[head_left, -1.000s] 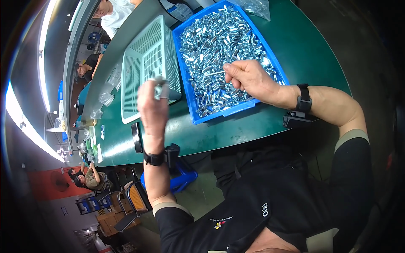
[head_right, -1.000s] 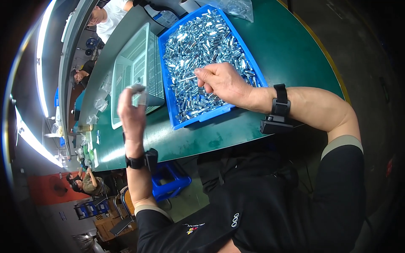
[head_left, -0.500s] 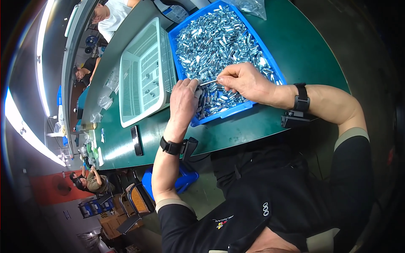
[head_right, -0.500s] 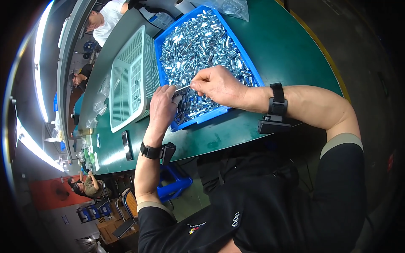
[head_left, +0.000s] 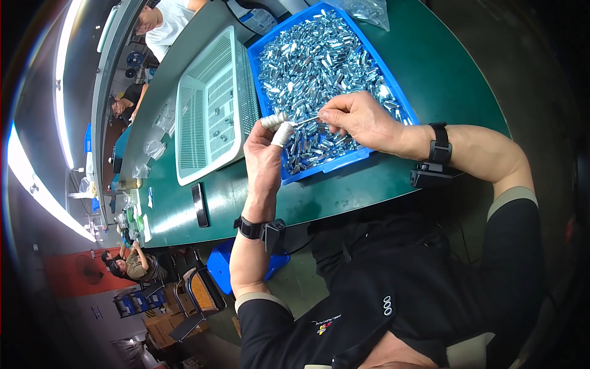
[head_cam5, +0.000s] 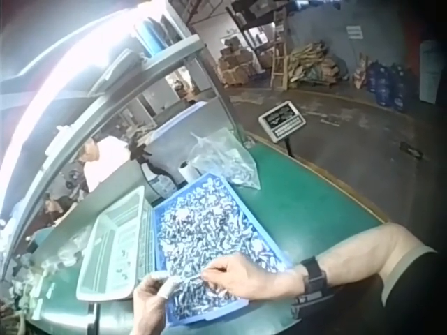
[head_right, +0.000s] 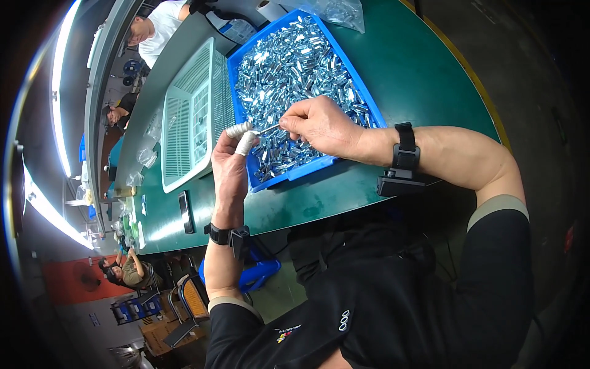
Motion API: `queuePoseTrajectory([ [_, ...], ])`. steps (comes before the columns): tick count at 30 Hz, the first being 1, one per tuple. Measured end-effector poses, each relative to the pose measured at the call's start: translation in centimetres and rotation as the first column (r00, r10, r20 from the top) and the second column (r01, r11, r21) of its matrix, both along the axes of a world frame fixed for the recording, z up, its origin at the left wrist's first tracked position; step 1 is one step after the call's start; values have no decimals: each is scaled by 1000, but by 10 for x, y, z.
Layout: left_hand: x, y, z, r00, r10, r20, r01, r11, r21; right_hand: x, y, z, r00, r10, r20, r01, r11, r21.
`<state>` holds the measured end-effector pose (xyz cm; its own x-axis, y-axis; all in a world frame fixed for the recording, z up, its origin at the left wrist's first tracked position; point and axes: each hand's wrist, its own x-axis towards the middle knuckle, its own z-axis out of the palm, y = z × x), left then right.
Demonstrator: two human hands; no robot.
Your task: The person picks up a metal rod and a small metal component from a blue tray, slides the component onto the rod, and places the assembly into a white basket, repeating the process.
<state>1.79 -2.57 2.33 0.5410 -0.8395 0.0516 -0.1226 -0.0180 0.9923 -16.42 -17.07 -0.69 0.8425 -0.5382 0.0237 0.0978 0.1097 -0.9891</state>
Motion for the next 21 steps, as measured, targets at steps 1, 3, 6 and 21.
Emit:
queuePoseTrajectory([
  [1, -2, 1, -1, 1000, -3, -11, 3, 1000, -2, 0, 0, 0, 1000, -1, 1, 1, 1000, 1],
  [3, -10, 0, 1, 999, -18, -27, 18, 1000, 13, -1, -1, 2, 1000, 17, -4, -17, 999, -32],
  [6, -14, -1, -3, 998, -44, -34, 43, 999, -18, -2, -1, 7, 997, 56, -51, -54, 998, 36],
  [21, 26, 23, 36, 793, 89, 603, -58, 996, -71, -3, -1, 6, 1000, -4, -13, 4, 999, 42],
])
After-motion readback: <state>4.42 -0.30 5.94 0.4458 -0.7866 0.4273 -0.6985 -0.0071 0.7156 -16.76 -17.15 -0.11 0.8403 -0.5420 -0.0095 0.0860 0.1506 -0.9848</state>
